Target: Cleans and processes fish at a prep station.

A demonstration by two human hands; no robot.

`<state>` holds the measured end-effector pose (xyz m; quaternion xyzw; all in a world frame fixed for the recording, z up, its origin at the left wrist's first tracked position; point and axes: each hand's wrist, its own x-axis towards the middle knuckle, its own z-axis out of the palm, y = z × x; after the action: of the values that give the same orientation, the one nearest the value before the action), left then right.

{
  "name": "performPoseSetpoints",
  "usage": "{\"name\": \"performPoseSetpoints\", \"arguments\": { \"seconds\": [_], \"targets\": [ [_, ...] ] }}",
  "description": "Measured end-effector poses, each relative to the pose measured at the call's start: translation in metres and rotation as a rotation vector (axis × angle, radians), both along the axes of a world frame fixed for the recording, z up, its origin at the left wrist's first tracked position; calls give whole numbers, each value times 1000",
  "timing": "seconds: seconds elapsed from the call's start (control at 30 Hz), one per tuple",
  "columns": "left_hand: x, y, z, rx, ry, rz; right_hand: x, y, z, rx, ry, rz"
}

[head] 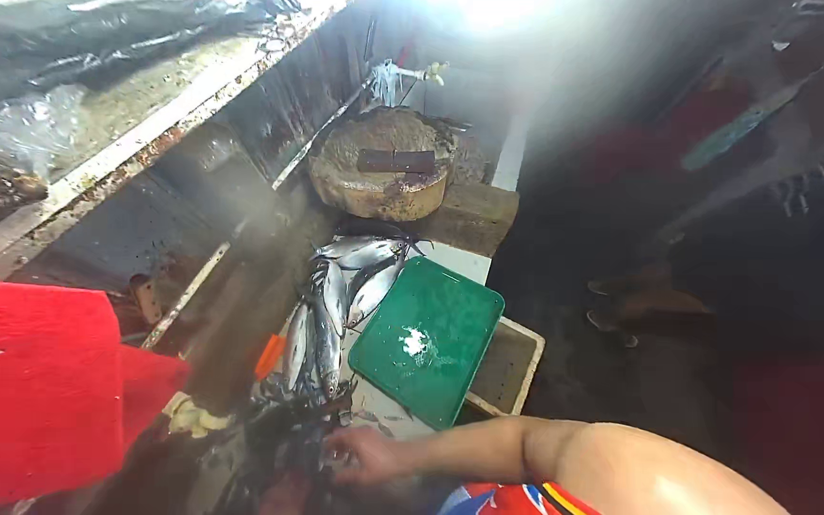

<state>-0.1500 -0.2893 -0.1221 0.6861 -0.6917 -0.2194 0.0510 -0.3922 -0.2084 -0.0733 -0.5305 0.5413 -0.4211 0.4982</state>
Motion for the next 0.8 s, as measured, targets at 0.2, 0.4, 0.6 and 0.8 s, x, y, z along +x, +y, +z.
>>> {"name": "performPoseSetpoints", "arguments": {
  "seconds": [0.2, 0.4, 0.6, 0.8],
  "targets": [
    [-71, 27, 87, -46, 425, -51, 0, -6, -7, -273, 576, 229],
    [-97, 43, 92, -57, 532, -263, -34, -20, 5, -262, 570, 199],
    [-64, 44, 100, -89, 682, -125, -134, -61, 89, 39, 349, -373],
    [-10, 54, 77, -79, 577, 23, -266, -187, 192, -222, 587, -857]
  ]
}}
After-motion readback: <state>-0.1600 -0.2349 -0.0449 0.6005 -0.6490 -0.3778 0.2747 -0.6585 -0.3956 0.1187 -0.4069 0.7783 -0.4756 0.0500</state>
